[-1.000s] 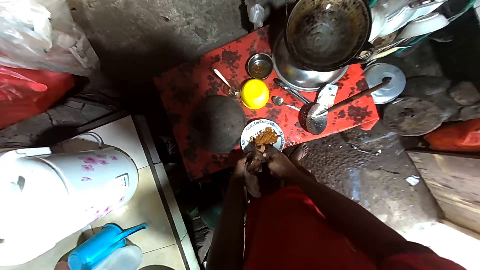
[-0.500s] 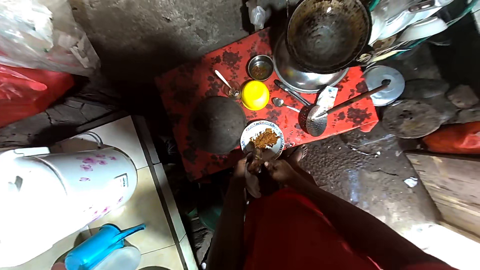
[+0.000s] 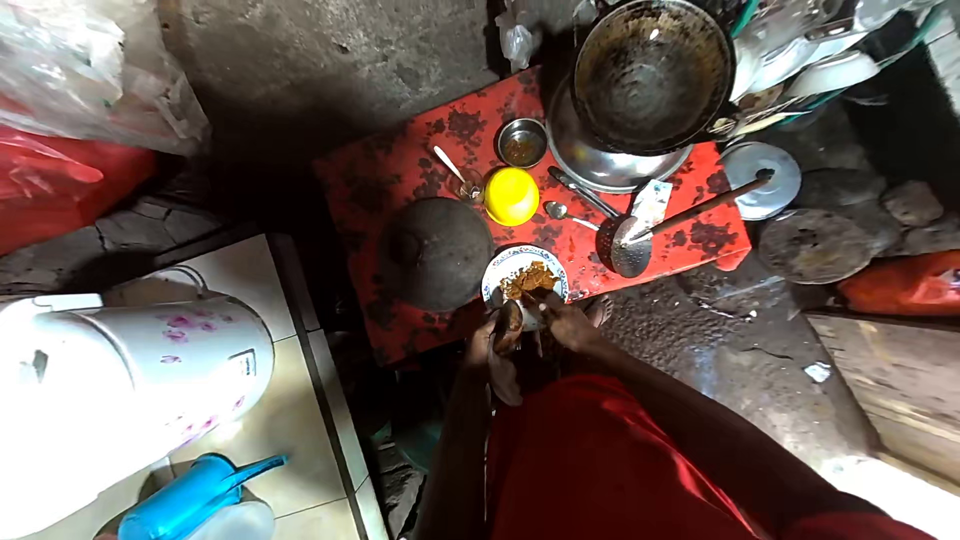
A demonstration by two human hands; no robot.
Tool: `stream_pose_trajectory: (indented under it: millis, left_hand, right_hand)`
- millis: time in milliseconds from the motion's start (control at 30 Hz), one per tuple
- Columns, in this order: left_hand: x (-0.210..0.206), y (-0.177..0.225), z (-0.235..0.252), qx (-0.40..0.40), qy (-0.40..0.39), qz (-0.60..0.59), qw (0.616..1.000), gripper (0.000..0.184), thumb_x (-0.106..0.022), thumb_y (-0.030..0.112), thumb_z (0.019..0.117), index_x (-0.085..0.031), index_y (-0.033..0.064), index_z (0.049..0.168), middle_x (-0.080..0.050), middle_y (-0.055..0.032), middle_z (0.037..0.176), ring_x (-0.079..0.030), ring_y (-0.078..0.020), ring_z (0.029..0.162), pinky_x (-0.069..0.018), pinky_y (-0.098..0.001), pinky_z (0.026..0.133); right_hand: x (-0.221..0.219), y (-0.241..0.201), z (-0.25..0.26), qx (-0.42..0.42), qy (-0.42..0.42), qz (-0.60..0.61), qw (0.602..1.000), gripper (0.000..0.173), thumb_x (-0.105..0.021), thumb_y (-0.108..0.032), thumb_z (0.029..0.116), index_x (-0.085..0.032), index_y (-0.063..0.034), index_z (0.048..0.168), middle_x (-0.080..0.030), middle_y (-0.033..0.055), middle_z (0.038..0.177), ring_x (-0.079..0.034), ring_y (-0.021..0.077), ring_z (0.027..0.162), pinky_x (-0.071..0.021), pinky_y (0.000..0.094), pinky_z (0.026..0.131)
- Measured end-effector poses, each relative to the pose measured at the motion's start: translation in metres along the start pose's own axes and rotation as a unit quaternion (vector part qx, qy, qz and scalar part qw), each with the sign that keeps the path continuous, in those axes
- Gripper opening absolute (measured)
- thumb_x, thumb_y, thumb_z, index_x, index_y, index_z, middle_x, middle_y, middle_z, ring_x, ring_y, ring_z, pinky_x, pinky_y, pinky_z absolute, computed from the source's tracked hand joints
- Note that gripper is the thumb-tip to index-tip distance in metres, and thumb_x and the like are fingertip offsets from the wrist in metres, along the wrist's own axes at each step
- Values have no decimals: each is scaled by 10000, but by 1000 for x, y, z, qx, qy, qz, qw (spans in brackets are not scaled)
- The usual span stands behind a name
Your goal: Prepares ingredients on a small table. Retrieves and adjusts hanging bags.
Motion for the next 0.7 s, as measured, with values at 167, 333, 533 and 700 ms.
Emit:
stream_pose_trajectory:
  millis: [167, 333, 533, 700]
  left_hand:
    - [5, 21, -31, -48, 2, 15, 999, 355, -426, 146, 1063, -486, 59, 1402, -693, -129, 1014, -669, -178, 706, -565, -314, 560]
    - [0, 27, -40, -73, -33, 93, 992, 425, -502, 155, 1041, -475, 67, 1456, -665, -152, 1202, -688, -235, 949, -607, -408, 754]
    - [-120, 23, -52, -209, -144, 299, 920, 436, -594, 172, 1004, -530, 19, 1407, -561, -138, 1424, -558, -211, 1294, -495, -425, 1090]
    - [-215, -5, -71, -207, -243, 350, 881, 505, -615, 232, 995, -469, -39, 1396, -601, -195, 1321, -602, -215, 1214, -509, -399, 1054]
  right_hand:
    - [12, -8, -35, 64, 121, -22, 990, 498, -333, -391, 1109, -676, -29, 1105, -686, 181, 913, -684, 325, 914, -532, 527, 841]
    - [-3, 27, -46, -3, 126, 105, 986, 435, -503, -465, 1055, -659, -78, 1179, -683, 115, 983, -669, 231, 921, -550, 466, 862]
    - [24, 46, -131, 58, 246, 196, 947, 464, -646, -481, 984, -644, -143, 1301, -726, 20, 1068, -701, 113, 959, -603, 382, 880]
    - [38, 79, -198, 40, 306, 332, 891, 443, -611, -409, 995, -633, -81, 1292, -715, 58, 966, -680, 149, 759, -600, 361, 677]
Point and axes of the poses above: each hand's wrist, its own z-axis towards the middle knuckle, its own x-axis out of the back of the hand, y = z × x, the point moved 8 cm from there along z, towards the middle knuckle
